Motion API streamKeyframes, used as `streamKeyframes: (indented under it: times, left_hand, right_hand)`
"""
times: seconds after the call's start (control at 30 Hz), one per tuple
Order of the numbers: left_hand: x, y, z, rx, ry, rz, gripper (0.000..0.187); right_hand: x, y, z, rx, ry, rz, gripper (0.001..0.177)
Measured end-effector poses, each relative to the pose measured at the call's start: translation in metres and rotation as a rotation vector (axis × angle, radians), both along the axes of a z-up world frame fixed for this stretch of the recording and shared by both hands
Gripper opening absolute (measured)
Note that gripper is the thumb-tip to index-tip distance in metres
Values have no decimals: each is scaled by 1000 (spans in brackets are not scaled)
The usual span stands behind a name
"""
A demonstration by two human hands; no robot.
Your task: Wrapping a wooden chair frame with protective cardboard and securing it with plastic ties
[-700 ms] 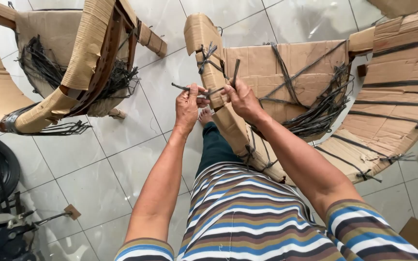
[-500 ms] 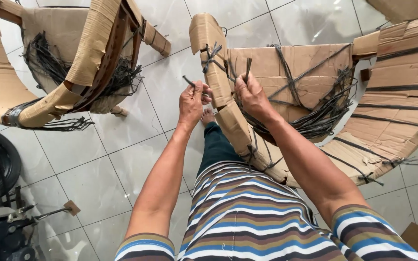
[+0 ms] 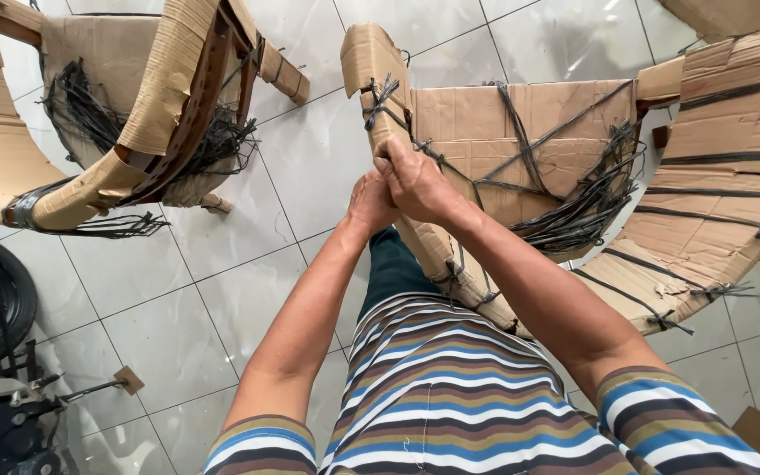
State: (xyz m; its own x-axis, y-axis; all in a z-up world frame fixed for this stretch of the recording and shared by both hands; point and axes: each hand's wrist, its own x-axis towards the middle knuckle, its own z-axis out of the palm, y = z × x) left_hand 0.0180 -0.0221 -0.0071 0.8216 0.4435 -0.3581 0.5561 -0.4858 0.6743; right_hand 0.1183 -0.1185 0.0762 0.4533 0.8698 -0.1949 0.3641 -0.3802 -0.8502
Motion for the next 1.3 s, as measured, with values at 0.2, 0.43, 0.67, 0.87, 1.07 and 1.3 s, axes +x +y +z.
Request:
streamKeyframes:
  times: [0.2,0.43,0.67,0.87,1.07,1.3]
  left_hand:
    - [7,8,21,-83,36,50,60]
    - [8,10,41,-160,106,-1,82]
    - [-2,17,38,-95,-64,-18,41]
    - [7,37,7,-109,-146,0,47]
    - [11,48,1,-429,-145,156,53]
    - [13,50,10,-618,-69,190,56]
  right_hand:
    - [24,-5,20,241,149,-42,33]
    - [40,-22,-27,183,-37,-43,40]
    - [29,-24,-50,156,-27,-197,10]
    - [29,-36,-50,134,96,-350,12]
    - [20,-38,-68,28,202,-505,11]
    - [2,-26,-45,-25,-532,-335,44]
